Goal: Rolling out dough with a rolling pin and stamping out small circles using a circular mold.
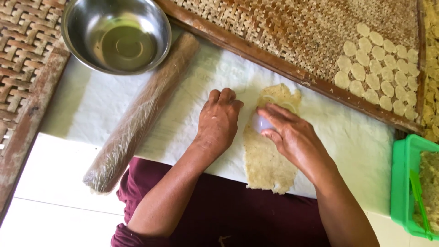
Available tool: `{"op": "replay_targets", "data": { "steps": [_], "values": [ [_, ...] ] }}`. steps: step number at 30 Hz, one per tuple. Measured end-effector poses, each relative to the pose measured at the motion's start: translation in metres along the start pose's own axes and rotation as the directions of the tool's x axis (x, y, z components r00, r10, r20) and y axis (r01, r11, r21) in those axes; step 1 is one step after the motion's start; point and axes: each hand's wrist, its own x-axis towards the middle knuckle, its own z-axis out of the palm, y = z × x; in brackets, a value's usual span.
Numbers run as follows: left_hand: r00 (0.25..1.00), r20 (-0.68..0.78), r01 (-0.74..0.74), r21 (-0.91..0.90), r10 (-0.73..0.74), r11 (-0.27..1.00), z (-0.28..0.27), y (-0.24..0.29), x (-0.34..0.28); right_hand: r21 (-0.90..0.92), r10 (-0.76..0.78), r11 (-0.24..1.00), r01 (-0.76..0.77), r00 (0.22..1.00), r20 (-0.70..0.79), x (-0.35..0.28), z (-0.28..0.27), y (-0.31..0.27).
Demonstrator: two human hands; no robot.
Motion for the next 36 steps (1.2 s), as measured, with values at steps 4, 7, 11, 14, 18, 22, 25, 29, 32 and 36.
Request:
{"op": "replay_targets", "data": {
  "steps": [4, 7, 11, 14, 18, 22, 25, 29, 32, 36],
  "values": [
    [1.000, -0.006, -0.008, -0.002, 0.008, 1.000, 0.002, -0.001, -0.001, -0.003, -0.043, 0.999, 0.043, 0.999, 0.034, -0.003, -0.002, -0.001],
    [1.000, -0.006, -0.003, 0.007, 0.003, 1.000, 0.000, 0.000, 0.001, 0.033, -0.044, 0.998, 0.045, 0.999, -0.021, -0.001, -0.002, -0.001],
    [1.000, 0.013, -0.002, -0.005, 0.002, 1.000, 0.000, -0.001, -0.002, -0.021, -0.004, 1.000, 0.004, 0.999, 0.038, -0.003, 0.000, 0.002],
    [1.000, 0.001, -0.006, -0.014, 0.006, 1.000, 0.001, -0.001, -0.001, 0.017, -0.046, 0.999, 0.046, 0.999, -0.007, -0.002, -0.006, 0.002],
    [1.000, 0.031, -0.002, 0.009, 0.001, 1.000, 0.000, -0.001, 0.000, 0.080, -0.130, 0.988, 0.130, 0.991, -0.012, -0.004, 0.000, 0.022],
    [0.999, 0.035, 0.005, 0.011, -0.005, 1.000, -0.002, -0.001, -0.001, -0.049, -0.134, 0.990, 0.134, 0.991, 0.005, -0.006, -0.007, 0.020],
    [0.999, 0.040, -0.013, 0.030, 0.012, 0.999, -0.005, 0.000, 0.001, 0.010, -0.235, 0.972, 0.235, 0.972, 0.019, -0.005, -0.007, 0.014],
    [0.999, 0.048, -0.005, 0.023, 0.004, 1.000, -0.004, 0.000, -0.002, 0.175, 0.010, 0.984, -0.034, 0.990, 0.138, -0.004, -0.009, 0.004],
    [0.999, 0.052, -0.006, 0.033, 0.004, 0.999, -0.005, 0.000, -0.001, 0.121, -0.011, 0.993, 0.000, 0.995, 0.095, 0.000, -0.010, 0.002],
    [0.999, 0.046, -0.014, 0.031, 0.012, 0.999, -0.003, 0.000, -0.001, 0.120, 0.026, 0.992, -0.041, 0.993, 0.119, -0.002, -0.007, 0.003]
  ]
}}
